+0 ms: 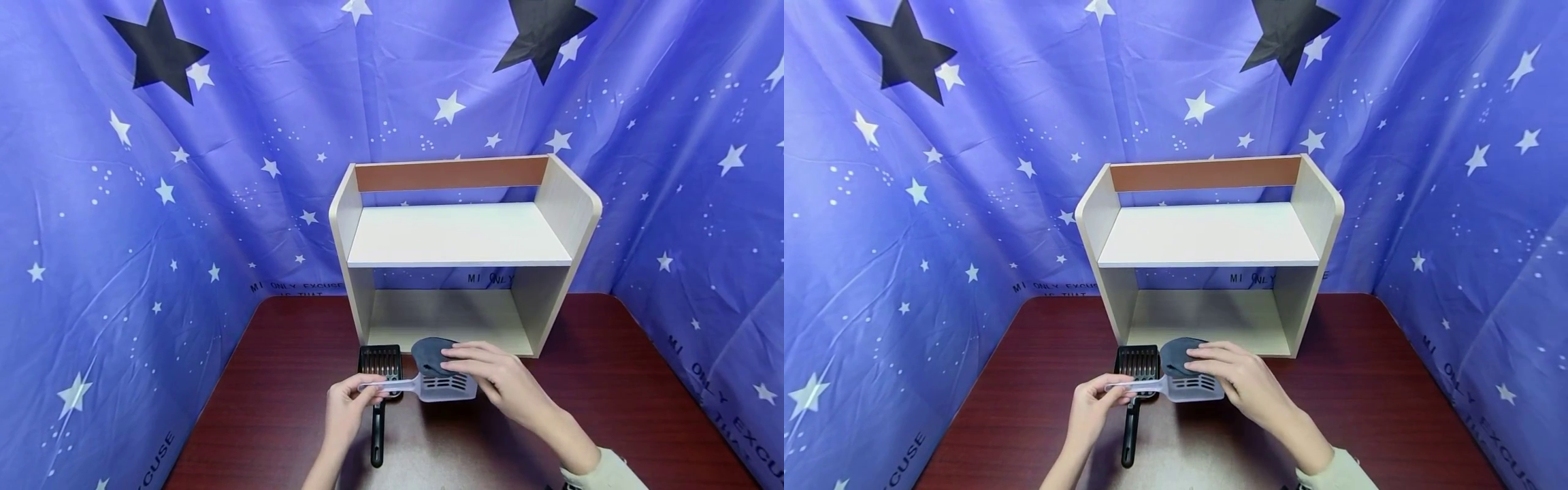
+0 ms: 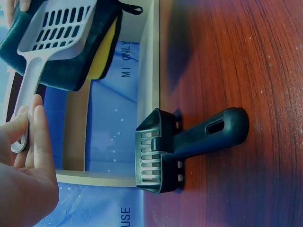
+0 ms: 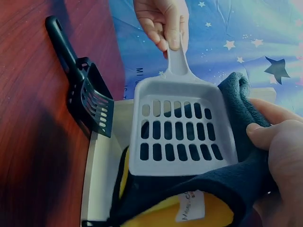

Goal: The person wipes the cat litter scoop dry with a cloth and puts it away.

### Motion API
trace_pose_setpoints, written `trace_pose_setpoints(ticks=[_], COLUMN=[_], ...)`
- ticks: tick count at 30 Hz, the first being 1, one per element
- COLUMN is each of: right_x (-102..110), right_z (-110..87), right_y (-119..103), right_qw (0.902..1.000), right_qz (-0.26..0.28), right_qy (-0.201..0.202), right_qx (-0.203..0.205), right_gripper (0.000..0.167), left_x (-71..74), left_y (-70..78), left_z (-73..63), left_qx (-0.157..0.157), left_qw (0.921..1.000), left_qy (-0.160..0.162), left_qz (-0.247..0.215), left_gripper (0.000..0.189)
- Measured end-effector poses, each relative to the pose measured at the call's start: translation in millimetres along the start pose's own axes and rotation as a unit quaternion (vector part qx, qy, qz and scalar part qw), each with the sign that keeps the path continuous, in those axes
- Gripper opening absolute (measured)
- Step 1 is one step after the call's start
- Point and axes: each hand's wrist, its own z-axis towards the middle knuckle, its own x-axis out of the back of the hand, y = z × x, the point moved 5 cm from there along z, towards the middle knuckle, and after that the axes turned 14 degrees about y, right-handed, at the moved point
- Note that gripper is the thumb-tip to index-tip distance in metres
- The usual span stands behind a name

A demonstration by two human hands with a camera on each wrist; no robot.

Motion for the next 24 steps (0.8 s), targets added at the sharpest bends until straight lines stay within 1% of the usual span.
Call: trace_pose_setpoints(ticks=[2, 4, 9, 15, 17, 24], right_x=[-1, 0, 1, 4, 6, 9], right_z=[-1.4, -2.5, -4.8, -8.3, -8.9, -12.5], right_y=[1, 2, 4, 7, 8, 11], right_qw=[0.9999, 0.9998, 0.9997, 0.9989, 0.9988, 0.9987], right_qz=[0.000, 0.000, -0.001, -0.004, -0.003, 0.007], right_qy=[-0.012, -0.017, -0.018, -0.026, -0.024, -0.018], right_qx=[-0.008, -0.010, -0.018, -0.039, -0.042, -0.046], right_gripper=[0.060, 0.061, 0.062, 0.063, 0.063, 0.053], left_x=[0.5, 0.9, 0.9, 2.0, 2.3, 3.6], left_y=[0.8, 1.6, 1.3, -1.1, -0.3, 0.9], left_z=[-0.4, -0.4, 1.1, 2.2, 2.1, 3.9], left_qx=[0.000, -0.004, -0.005, -0.006, -0.012, -0.016], left_qw=[1.0000, 1.0000, 0.9999, 0.9998, 0.9998, 0.9996], left_qy=[0.003, 0.006, 0.010, 0.016, 0.016, 0.021], left_qz=[0.000, 0.002, 0.007, 0.011, 0.008, 0.000], left_gripper=[0.012, 0.012, 0.012, 0.011, 0.011, 0.011])
